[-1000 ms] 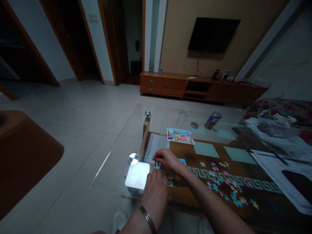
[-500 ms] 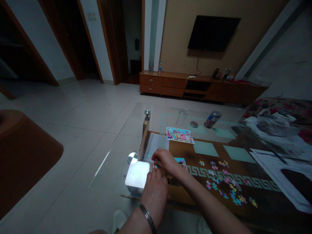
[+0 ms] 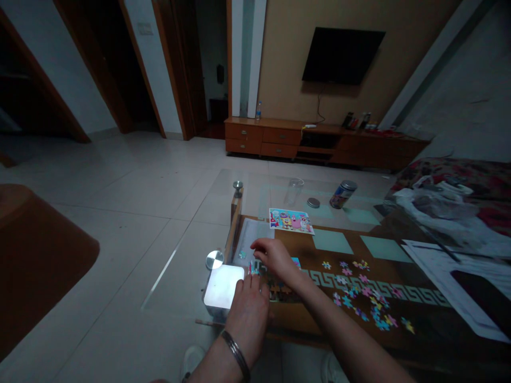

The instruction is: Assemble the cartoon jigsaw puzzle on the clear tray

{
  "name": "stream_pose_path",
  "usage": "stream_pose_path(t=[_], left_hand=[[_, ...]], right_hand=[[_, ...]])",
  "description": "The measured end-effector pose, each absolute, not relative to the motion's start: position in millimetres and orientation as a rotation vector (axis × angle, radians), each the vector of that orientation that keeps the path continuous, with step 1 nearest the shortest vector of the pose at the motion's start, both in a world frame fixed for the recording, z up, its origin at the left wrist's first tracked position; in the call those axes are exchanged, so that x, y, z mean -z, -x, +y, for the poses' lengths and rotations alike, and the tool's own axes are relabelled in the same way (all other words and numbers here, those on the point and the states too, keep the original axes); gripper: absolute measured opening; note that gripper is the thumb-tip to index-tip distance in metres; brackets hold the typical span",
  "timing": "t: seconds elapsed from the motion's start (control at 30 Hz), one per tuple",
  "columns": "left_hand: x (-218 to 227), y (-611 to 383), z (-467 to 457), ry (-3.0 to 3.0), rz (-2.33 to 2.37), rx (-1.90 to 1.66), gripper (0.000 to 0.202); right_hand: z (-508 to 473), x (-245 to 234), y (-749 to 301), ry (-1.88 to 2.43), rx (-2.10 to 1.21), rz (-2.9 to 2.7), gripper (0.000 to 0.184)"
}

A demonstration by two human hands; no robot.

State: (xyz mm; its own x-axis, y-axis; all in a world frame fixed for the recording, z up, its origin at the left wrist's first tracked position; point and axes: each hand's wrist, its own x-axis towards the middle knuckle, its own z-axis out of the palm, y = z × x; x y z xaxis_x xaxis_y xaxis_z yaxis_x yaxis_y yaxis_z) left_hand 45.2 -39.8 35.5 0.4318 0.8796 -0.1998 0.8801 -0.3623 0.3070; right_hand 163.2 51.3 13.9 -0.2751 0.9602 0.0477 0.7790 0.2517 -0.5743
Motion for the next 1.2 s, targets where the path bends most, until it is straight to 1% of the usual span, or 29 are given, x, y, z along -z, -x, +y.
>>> stream_pose_path(t=[0.1,0.23,0.3,0.4,0.53,0.77,1.0,1.2], left_hand=[[-37,-45,-38,-2.304,1.475,-0.001,0.028],[-35,-35,-28,-2.292,1.476,-0.105,0.028],[-33,-24,-17,-2.271,1.552,-0.170,0.028],[-27,-6,-1,-2.200,1.745,-0.225,0.023],[-17,6,10,-2.198,1.863,-0.232,0.024],[-1,-5,10,-2.230,1.689,-0.263,0.030],[8,-5,10,-2.274,1.599,-0.260,0.039],[9,-5,8,-2.298,1.601,-0.220,0.033]], right_hand=[[53,-21,-177,1.568,-0.601,-2.051,0.014],[48,-25,-194,1.602,-0.576,-1.984,0.013],[43,-25,-202,1.620,-0.573,-1.951,0.015],[36,-24,-213,1.649,-0.568,-1.935,0.016],[30,-22,-225,1.684,-0.549,-2.005,0.017],[21,-15,-231,1.777,-0.546,-2.130,0.017],[10,-21,-233,1.844,-0.552,-2.226,0.017],[10,-29,-244,1.922,-0.483,-2.219,0.016]])
